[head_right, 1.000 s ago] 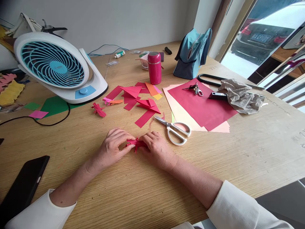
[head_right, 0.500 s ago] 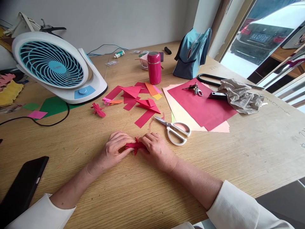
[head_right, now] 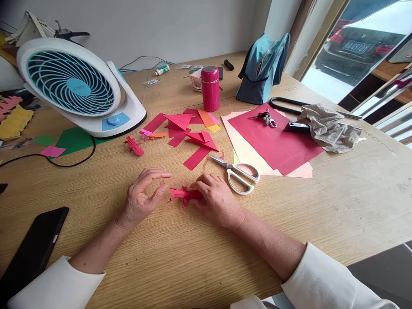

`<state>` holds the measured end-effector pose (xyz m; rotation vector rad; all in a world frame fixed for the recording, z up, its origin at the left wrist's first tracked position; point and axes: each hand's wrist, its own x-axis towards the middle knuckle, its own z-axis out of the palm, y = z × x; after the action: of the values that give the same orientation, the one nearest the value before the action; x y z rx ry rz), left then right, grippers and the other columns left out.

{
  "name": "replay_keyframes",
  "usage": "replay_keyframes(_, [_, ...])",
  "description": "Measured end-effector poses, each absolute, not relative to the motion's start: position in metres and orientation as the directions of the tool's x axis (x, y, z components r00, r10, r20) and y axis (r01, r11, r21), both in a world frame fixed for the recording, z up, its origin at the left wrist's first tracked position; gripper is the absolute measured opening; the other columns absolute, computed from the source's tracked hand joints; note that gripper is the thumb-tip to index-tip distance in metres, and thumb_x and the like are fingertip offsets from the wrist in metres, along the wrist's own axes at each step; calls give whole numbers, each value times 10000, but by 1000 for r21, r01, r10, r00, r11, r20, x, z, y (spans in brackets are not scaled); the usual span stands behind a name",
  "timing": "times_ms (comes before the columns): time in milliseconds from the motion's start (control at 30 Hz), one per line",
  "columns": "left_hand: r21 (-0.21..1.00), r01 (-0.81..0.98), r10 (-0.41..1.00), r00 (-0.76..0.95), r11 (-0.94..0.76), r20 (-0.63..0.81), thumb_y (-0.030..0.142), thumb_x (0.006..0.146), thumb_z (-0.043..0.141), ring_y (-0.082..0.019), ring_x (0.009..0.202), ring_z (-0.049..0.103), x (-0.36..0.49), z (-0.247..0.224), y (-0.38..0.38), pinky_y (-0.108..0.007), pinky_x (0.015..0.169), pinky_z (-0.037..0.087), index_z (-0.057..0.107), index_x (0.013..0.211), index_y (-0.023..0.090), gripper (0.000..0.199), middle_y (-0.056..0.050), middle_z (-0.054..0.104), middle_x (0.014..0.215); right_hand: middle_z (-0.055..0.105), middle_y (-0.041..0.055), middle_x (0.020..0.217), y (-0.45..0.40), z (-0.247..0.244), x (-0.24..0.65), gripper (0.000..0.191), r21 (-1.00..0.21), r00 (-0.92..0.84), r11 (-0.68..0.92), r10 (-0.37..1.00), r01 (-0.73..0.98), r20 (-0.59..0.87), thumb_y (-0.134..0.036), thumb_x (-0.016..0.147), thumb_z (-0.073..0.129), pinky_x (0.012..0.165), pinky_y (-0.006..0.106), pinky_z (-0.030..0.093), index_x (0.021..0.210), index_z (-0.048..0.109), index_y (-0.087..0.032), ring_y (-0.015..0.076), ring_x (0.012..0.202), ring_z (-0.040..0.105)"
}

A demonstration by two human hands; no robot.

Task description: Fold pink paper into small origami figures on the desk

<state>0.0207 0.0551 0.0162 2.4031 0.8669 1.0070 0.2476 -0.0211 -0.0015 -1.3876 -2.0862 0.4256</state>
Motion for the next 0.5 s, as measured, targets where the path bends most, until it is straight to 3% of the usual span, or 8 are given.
replay_keyframes(267, [662, 415, 775, 434, -624, 459, 228, 943, 552, -190, 965, 642, 21, 4, 61, -350, 910, 494, 672, 970, 180, 132, -55, 700, 971, 648, 80, 1000, -20, -4, 239, 194, -497, -281, 392, 917, 774, 285, -254, 849, 729, 842, 395, 438, 1027, 677, -195, 243, 949, 586])
replay_keyframes(500, [758, 404, 858, 260, -513, 442, 296, 942, 559, -194, 978, 663, 12, 2, 64, -343, 937, 488, 666, 954, 186, 155, -51, 712, 973, 630, 78, 1037, -18, -9, 238, 182, -581, -180, 367, 918, 727, 354, -201, 854, 689, 844, 380, 469, 1036, 679, -212, 221, 941, 595])
